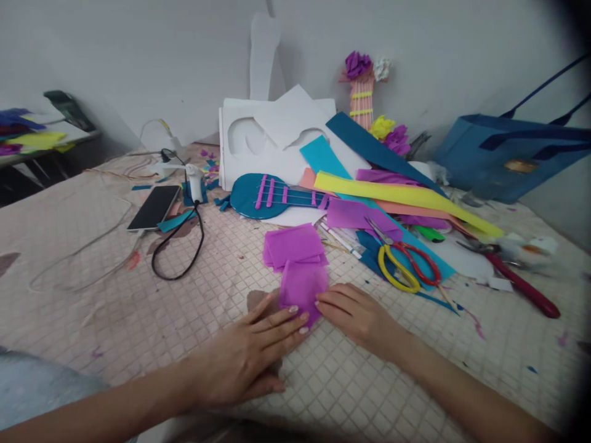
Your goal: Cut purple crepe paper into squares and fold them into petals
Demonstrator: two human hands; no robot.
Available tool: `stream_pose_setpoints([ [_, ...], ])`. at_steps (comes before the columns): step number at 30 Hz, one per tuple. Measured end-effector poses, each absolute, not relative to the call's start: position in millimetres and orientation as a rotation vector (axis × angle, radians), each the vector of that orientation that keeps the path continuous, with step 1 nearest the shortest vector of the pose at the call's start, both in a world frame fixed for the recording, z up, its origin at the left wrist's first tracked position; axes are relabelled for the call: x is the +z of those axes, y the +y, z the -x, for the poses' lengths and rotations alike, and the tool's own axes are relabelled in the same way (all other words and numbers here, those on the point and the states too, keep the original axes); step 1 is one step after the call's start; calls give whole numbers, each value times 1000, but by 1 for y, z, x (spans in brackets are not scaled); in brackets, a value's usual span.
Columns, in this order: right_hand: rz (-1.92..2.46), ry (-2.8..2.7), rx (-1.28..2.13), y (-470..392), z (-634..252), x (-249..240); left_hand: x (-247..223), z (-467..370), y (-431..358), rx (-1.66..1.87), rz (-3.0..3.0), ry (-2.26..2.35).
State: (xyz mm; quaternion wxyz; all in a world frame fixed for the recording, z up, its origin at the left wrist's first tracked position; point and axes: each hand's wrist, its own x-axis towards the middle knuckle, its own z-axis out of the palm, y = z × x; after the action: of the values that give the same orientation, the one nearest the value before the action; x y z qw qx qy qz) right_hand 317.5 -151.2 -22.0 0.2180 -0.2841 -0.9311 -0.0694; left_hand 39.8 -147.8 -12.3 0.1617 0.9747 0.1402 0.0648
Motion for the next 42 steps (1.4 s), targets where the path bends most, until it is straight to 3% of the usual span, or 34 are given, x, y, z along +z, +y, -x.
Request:
stream_pose_setpoints([
  [6, 789, -2558, -179, -154, -319, -25, -11, -41, -147, 229, -2746, 425],
  [13, 950, -2310, -68, -165, -291, -19, -15, -39, -156, 797, -2687, 699],
  [18, 951, -2310, 22, -178, -272, -19, -16, -55, -156, 968, -2764, 894],
  [34, 969, -2226, 177, -153, -305, -28, -3, -40, -124, 885, -2327, 453],
  [39, 897, -2219, 1, -158, -313, -27, 2, -39, -84, 798, -2466, 330],
  [42, 886, -2361, 66, -169, -301, -25, -5, -37, -61, 808, -2605, 519],
])
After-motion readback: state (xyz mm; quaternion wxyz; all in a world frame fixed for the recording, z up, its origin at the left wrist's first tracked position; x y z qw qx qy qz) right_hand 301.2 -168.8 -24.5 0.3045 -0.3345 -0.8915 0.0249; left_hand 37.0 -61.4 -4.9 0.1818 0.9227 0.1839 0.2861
